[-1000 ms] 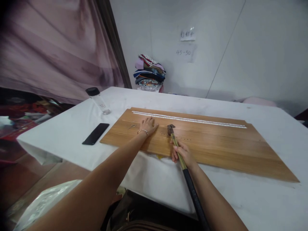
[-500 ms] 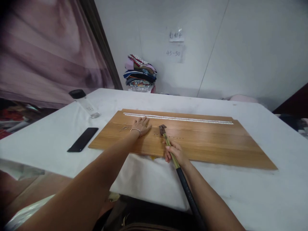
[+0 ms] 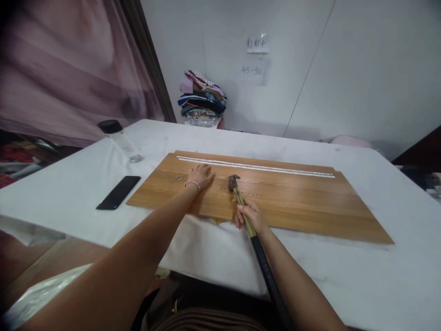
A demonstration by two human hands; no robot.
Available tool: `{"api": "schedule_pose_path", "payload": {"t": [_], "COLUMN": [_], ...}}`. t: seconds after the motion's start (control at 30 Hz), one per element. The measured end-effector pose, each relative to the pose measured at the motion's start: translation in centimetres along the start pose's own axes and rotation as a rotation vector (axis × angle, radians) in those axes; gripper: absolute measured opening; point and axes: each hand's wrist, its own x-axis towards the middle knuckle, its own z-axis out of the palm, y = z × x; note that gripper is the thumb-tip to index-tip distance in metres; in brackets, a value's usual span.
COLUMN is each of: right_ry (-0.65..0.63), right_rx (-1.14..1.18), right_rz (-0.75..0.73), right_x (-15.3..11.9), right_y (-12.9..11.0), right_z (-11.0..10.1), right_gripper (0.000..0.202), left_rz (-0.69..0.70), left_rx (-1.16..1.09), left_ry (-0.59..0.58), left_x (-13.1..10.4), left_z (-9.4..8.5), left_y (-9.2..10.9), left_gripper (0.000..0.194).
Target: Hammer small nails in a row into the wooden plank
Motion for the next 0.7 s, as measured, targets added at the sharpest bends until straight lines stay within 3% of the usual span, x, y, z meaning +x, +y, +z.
{"api": "schedule_pose_path", "payload": {"t": [0.7], "right_ry": [0.006], "right_rx": [-0.027], "right_rz": [-0.007], "right_x": [0.22], "right_y": [-0.1], "right_z": [-0.13], "right_gripper": [0.039], "left_rz": [-0.003], "left_rx": [-0.013], "left_ry": [0.0], "left_x": [0.16], "left_z": [0.19], "left_y": [-0.12], "left_gripper": [0.05]}}
